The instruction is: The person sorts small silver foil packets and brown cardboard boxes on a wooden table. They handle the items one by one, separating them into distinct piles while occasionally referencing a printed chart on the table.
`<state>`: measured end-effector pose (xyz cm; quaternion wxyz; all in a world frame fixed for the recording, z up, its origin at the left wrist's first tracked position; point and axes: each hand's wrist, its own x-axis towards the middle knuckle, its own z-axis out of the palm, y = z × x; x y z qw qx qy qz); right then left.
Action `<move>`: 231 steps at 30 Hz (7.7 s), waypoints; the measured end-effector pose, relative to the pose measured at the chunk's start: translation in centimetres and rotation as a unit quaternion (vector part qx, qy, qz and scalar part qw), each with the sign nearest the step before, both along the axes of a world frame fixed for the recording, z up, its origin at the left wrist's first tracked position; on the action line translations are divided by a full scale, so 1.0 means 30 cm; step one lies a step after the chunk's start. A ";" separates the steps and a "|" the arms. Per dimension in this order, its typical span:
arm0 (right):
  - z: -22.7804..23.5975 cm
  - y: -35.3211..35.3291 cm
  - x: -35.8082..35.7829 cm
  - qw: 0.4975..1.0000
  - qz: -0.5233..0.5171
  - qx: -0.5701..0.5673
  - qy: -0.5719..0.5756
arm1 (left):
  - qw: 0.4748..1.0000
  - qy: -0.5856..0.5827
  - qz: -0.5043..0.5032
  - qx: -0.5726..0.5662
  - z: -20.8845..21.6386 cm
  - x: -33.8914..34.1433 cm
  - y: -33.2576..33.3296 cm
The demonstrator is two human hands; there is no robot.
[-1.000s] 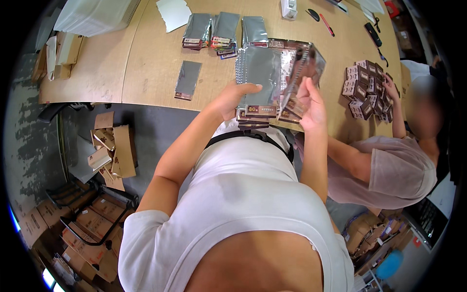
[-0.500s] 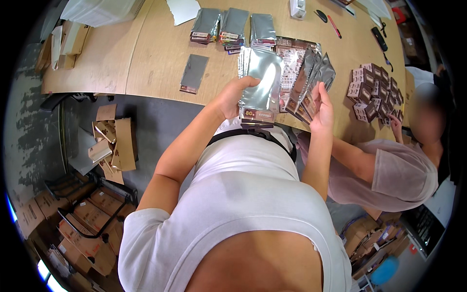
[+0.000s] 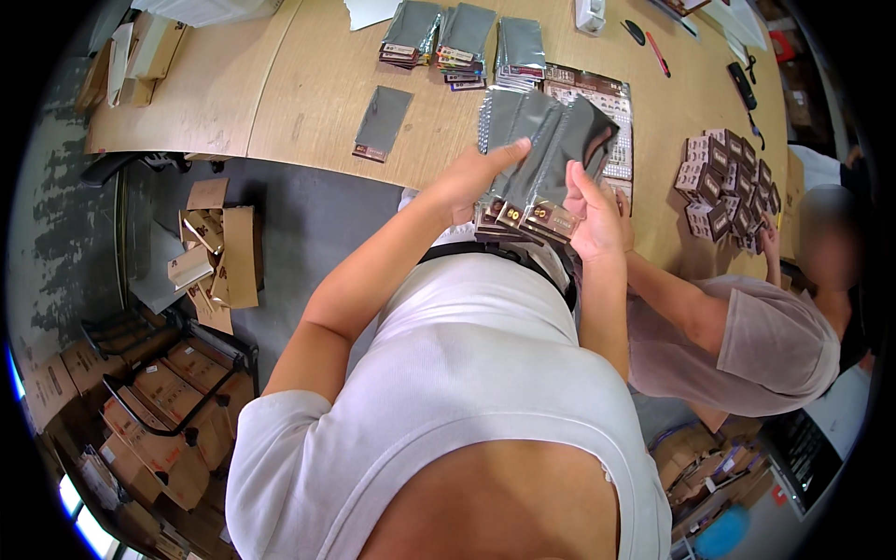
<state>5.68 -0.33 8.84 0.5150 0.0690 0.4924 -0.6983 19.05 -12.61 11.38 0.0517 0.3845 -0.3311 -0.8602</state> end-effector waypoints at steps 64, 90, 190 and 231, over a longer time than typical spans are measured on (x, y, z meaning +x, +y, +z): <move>-0.042 0.027 0.037 0.995 0.089 0.004 0.040 | 0.992 -0.003 0.048 -0.116 -0.099 0.043 0.022; -0.024 -0.014 0.093 0.997 0.067 -0.022 0.020 | 0.980 0.002 0.156 -0.123 -0.166 0.051 0.021; -0.077 -0.495 0.281 0.944 -0.143 -0.019 0.298 | 0.975 0.080 -0.047 -0.203 -0.069 0.162 -0.349; -0.610 -0.249 0.146 0.941 0.060 0.070 0.326 | 0.911 -0.227 0.091 -0.331 -0.633 -0.127 -0.209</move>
